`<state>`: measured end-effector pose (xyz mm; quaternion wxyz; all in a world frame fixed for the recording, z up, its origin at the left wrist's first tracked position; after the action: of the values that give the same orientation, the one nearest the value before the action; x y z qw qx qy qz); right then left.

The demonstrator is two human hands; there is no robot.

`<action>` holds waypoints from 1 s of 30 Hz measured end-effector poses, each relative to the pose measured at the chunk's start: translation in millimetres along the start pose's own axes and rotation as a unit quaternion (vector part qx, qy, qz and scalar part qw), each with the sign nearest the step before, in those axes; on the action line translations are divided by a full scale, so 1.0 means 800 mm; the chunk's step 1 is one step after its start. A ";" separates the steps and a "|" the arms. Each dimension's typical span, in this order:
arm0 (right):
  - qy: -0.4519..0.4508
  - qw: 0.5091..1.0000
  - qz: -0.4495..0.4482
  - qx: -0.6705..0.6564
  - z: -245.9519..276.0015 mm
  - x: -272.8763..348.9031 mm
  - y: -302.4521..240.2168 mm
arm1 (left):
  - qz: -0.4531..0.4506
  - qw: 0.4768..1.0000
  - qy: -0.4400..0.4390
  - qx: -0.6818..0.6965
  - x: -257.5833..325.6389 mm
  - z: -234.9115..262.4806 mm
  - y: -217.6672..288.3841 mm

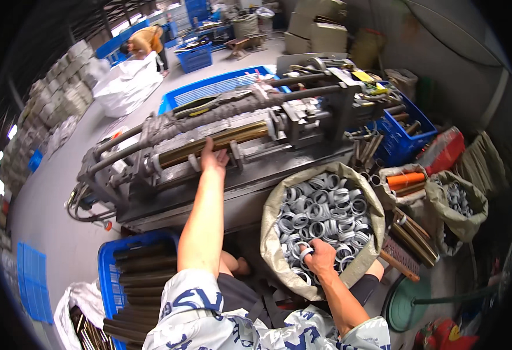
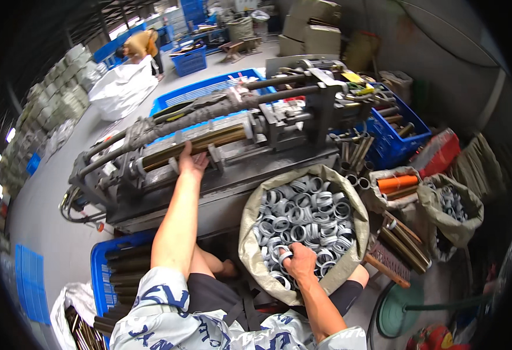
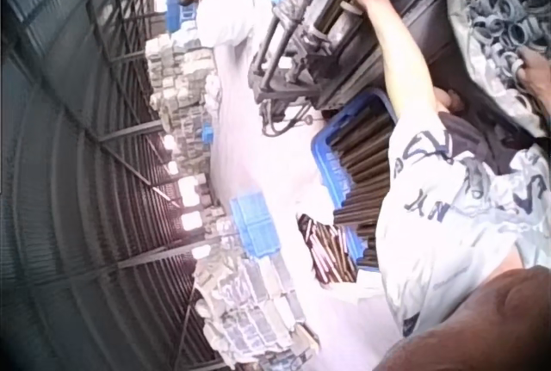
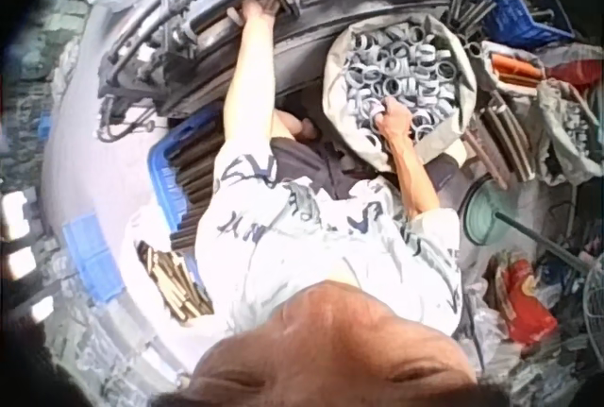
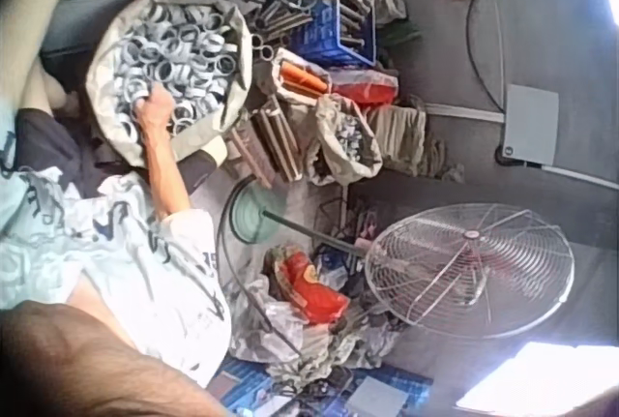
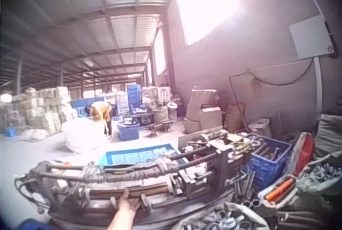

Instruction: The person attaches ring caps onto the ends of metal tubes by hand and places each tube into a pressing machine to press them on.

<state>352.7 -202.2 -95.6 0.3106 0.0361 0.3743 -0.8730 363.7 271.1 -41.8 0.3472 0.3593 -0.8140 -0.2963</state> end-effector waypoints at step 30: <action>-0.157 0.984 0.018 -0.086 -0.037 0.018 0.039 | -0.174 0.363 0.539 -0.740 0.621 0.550 0.261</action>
<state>354.0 -206.1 -141.1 0.3830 -0.1213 0.3941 -0.8266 -306.5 99.4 29.4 0.7791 0.1748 0.1729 -0.5767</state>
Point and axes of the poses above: each hand's wrist, its own x-axis away from the middle knuckle, its own z-axis out of the back of the hand, y = z × x, the point moved 7 cm from there along -x, towards the middle knuckle, and after that the axes turned 1 degree about -y, right-handed, at the moved point
